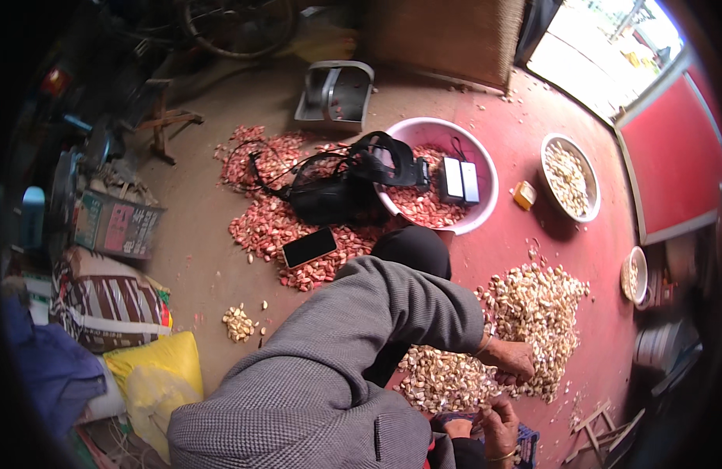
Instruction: The person sits on the floor and peels cashews by hand, separating the nut from the shell. They repeatedly pick up cashews from a pile, peel them, and place the shelled nuts into a blue crate while discarding shells onto the floor.
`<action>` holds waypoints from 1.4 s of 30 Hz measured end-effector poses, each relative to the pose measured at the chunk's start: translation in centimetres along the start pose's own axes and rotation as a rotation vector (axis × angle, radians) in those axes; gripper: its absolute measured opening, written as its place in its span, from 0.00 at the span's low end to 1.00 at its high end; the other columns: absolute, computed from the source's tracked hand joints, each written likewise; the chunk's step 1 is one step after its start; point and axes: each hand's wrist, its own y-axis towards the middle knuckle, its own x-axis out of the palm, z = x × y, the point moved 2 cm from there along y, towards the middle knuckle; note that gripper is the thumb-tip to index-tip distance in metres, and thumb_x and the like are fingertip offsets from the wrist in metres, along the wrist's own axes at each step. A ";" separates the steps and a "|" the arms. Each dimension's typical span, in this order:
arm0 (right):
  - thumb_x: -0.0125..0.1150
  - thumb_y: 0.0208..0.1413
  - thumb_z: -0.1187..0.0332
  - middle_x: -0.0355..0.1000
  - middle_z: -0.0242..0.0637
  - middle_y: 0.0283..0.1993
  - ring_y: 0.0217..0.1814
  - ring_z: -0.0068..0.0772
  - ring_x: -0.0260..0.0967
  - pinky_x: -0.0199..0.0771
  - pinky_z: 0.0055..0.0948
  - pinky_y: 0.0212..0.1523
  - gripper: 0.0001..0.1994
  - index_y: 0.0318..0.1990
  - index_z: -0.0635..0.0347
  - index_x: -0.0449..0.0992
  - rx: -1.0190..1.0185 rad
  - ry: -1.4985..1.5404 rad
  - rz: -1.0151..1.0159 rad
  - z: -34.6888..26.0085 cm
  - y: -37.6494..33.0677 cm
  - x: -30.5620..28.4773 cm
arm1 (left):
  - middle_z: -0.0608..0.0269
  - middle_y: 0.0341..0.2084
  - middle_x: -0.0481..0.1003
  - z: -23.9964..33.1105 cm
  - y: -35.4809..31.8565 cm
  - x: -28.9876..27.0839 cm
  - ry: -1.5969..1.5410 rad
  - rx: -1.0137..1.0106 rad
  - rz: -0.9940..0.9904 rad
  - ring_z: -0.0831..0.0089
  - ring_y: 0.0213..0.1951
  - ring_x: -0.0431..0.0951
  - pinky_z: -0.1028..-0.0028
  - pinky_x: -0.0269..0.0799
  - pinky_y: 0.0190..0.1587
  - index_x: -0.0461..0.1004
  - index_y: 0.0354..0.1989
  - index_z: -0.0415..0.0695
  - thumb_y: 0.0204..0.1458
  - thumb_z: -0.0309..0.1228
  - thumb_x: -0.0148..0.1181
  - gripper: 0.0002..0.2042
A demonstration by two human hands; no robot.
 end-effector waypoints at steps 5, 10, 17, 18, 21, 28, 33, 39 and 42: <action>0.56 0.61 0.69 0.72 0.36 0.27 0.19 0.18 0.63 0.64 0.17 0.17 0.10 0.49 0.60 0.70 0.129 -0.208 -0.039 1.2 0.3 0.1 | 0.61 0.14 0.73 1.9 0.1 -0.7 0.025 0.077 0.059 0.76 0.15 0.73 0.75 0.69 0.17 0.76 0.20 0.36 0.47 0.31 0.55 0.11; 0.61 0.51 0.76 0.74 0.39 0.29 0.30 0.29 0.73 0.74 0.27 0.33 0.07 0.38 0.68 0.74 0.077 -0.149 0.019 0.1 0.4 0.8 | 0.63 0.20 0.77 3.5 -0.7 -1.7 0.111 0.213 0.094 0.77 0.22 0.77 0.75 0.75 0.24 0.78 0.32 0.39 0.56 0.39 0.59 0.14; 0.60 0.56 0.65 0.74 0.35 0.31 0.33 0.23 0.72 0.72 0.26 0.34 0.11 0.41 0.63 0.75 -0.455 -0.451 0.100 -6.0 -2.8 -0.1 | 0.66 0.25 0.73 2.7 2.7 -0.2 0.055 0.038 0.066 0.77 0.28 0.73 0.75 0.71 0.37 0.77 0.37 0.39 0.59 0.37 0.52 0.13; 0.60 0.58 0.68 0.73 0.32 0.34 0.34 0.21 0.71 0.73 0.25 0.36 0.09 0.43 0.62 0.75 -0.632 -0.527 0.172 -7.1 -3.1 0.1 | 0.66 0.26 0.74 2.4 3.1 0.8 0.044 0.021 0.049 0.77 0.29 0.73 0.75 0.71 0.37 0.76 0.35 0.39 0.59 0.36 0.51 0.13; 0.60 0.58 0.70 0.73 0.32 0.33 0.34 0.20 0.71 0.73 0.24 0.35 0.09 0.43 0.63 0.75 -0.708 -0.420 0.243 -9.7 -6.3 -0.3 | 0.64 0.35 0.75 1.4 3.7 3.2 0.304 0.253 -0.015 0.76 0.37 0.74 0.75 0.71 0.42 0.75 0.42 0.37 0.60 0.38 0.49 0.16; 0.58 0.56 0.74 0.72 0.34 0.28 0.25 0.22 0.69 0.71 0.25 0.26 0.06 0.39 0.67 0.73 -1.049 0.054 0.419 -9.5 -13.0 -3.1 | 0.68 0.31 0.75 -4.6 8.2 2.1 0.121 -0.184 -0.114 0.76 0.32 0.75 0.76 0.73 0.36 0.73 0.42 0.45 0.61 0.44 0.49 0.15; 0.57 0.56 0.73 0.68 0.28 0.27 0.23 0.16 0.63 0.66 0.21 0.22 0.05 0.37 0.65 0.72 -1.067 0.036 0.677 -7.4 -14.7 -5.4 | 0.64 0.25 0.73 -7.7 6.5 2.2 0.279 -0.243 -0.087 0.73 0.26 0.74 0.72 0.73 0.33 0.73 0.42 0.38 0.60 0.40 0.49 0.17; 0.58 0.61 0.69 0.69 0.28 0.31 0.31 0.14 0.64 0.69 0.18 0.33 0.11 0.47 0.64 0.70 -0.976 -0.017 0.474 -6.2 -16.1 -4.1 | 0.61 0.25 0.74 -9.4 2.7 2.6 0.398 -0.279 -0.161 0.74 0.27 0.77 0.74 0.77 0.33 0.74 0.38 0.34 0.61 0.48 0.49 0.24; 0.61 0.60 0.69 0.71 0.27 0.35 0.36 0.13 0.65 0.68 0.17 0.37 0.10 0.46 0.63 0.73 -0.919 -0.195 0.550 -5.6 -16.6 -3.3 | 0.59 0.24 0.75 -12.0 0.6 1.7 0.262 -0.404 0.009 0.71 0.26 0.77 0.71 0.76 0.31 0.74 0.35 0.36 0.58 0.42 0.52 0.18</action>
